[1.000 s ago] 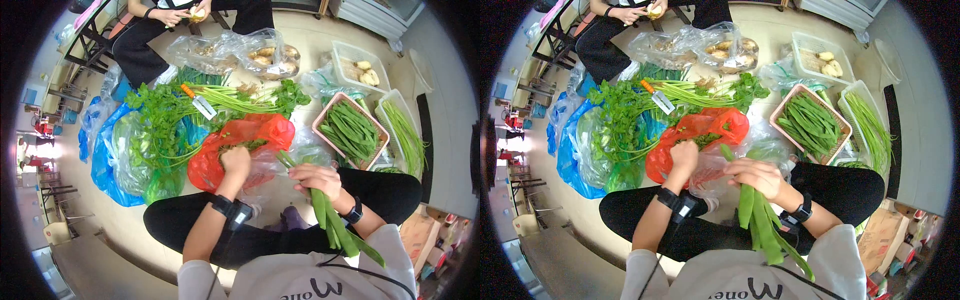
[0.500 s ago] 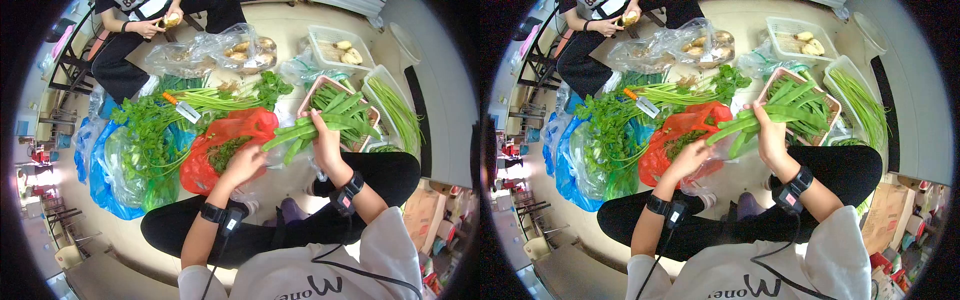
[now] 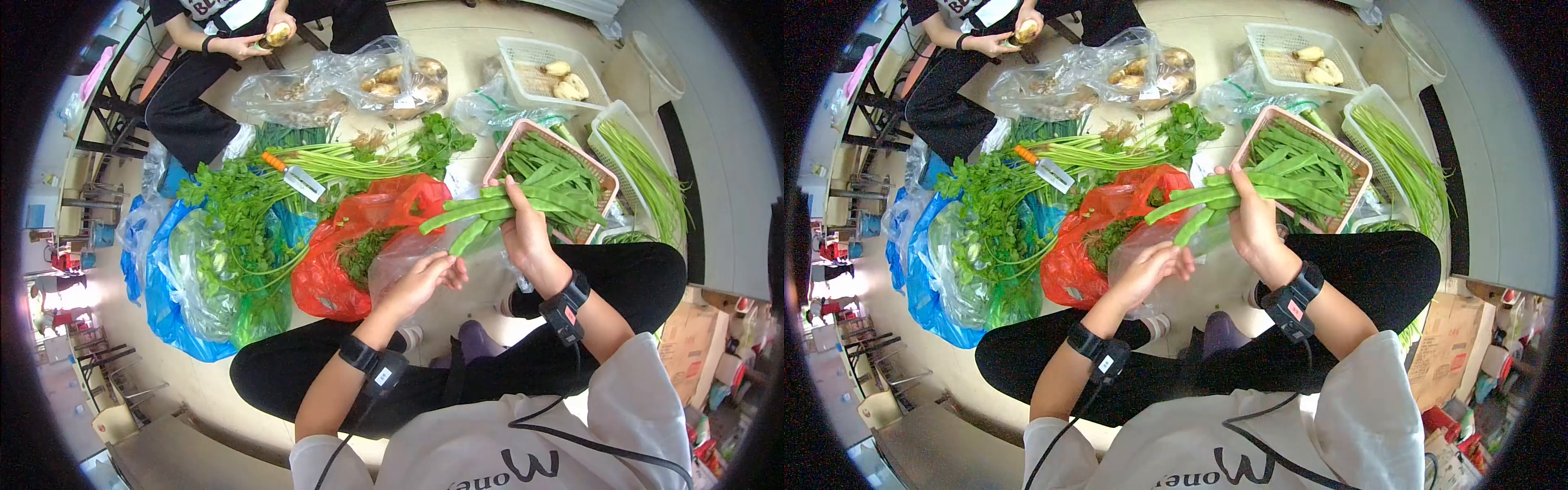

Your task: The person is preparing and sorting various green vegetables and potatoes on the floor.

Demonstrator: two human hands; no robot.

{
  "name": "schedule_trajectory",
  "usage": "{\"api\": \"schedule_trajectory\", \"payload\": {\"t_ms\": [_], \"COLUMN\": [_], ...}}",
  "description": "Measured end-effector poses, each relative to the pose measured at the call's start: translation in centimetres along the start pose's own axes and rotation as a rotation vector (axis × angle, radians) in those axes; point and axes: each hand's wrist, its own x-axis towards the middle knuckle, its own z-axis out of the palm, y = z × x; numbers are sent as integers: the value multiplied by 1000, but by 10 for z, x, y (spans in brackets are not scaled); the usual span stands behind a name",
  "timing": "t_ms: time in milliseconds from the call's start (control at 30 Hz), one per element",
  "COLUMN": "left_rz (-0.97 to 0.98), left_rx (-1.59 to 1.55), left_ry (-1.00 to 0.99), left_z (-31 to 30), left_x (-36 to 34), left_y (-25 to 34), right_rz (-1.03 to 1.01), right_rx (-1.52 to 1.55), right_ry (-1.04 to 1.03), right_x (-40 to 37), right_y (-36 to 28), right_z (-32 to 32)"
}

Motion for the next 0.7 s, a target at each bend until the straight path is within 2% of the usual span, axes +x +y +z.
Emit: {"api": "schedule_trajectory", "payload": {"t_ms": [200,400,500,600,700], "left_rz": [174,56,115,42,71], "left_rx": [333,628,728,917,1049], "left_ry": [246,509,524,626,654], "left_z": [-7,-1,-13,-12,-19], "left_x": [4,1,9,3,2], "left_y": [-16,5,1,15,7], "right_rz": [20,6,-51,-65,-52], "right_rx": [24,-3,-31,-33,-51], "right_ry": [-56,-194,-247,-291,-309], "right_x": [-8,-32,-36,-37,-42], "right_y": [6,12,14,19,25], "right_z": [3,18,23,23,23]}}
